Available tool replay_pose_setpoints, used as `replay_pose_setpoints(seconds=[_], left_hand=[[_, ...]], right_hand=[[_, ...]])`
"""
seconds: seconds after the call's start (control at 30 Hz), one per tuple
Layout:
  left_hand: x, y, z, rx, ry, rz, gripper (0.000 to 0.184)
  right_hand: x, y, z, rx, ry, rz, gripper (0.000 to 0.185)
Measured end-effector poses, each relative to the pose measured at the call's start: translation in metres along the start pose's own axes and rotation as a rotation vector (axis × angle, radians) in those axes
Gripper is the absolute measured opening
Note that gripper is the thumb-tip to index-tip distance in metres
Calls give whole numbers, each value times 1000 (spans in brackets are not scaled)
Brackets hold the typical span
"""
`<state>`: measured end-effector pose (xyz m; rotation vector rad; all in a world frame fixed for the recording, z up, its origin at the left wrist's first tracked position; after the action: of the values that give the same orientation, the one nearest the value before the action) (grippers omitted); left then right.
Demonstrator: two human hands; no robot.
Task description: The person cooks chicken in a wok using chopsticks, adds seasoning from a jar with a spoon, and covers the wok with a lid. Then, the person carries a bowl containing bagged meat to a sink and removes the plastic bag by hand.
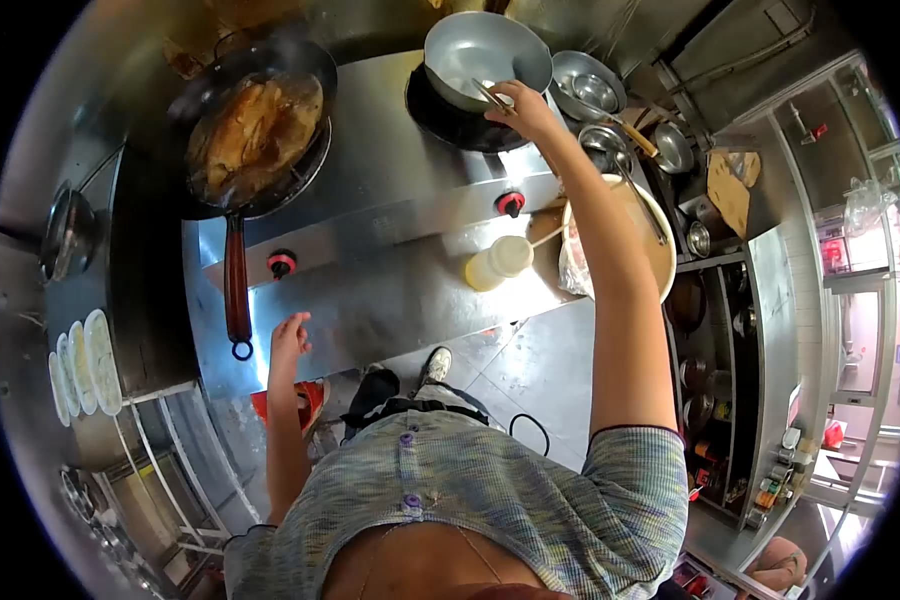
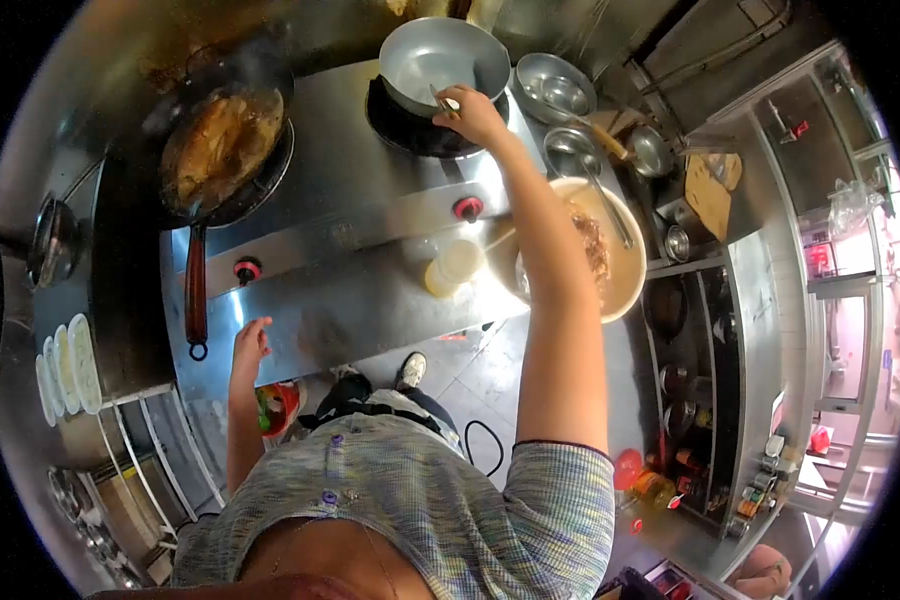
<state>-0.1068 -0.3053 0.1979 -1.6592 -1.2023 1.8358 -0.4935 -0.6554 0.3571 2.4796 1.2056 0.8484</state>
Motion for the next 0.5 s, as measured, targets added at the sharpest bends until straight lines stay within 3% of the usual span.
replay_pose_setpoints(seconds=[0.13,0.2,0.27,0.3,0.33,0.4,0.5], left_hand=[[-12,6,6,-79,-112,-2,24],[-20,20,7,-81,-159,2,24],[-31,43,3,-71,-209,4,27],[-34,58,2,-80,-241,-7,30],[-38,66,7,-82,-282,-26,32],[-44,78,4,-106,-379,-57,37],[-38,112,-6,-12,-475,-88,44]], right_hand=[[-35,-28,1,155,141,101,78],[-22,-46,-24,79,44,-40,70],[2,-73,-58,-102,187,42,58],[46,-88,-87,-164,172,227,53],[50,-110,-102,-222,51,183,50],[71,-156,-127,-439,213,381,39],[84,-239,-144,-662,100,474,25]])
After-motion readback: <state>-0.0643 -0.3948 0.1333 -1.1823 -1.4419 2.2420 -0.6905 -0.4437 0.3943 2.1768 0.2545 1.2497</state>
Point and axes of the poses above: each hand's wrist, its own y-axis towards the middle knuckle, its own z-axis out of the palm, x = y × z, the point moved 2 cm from there along y, towards the middle knuckle, and after that the axes turned 14 degrees about -z, right-handed, at the moved point
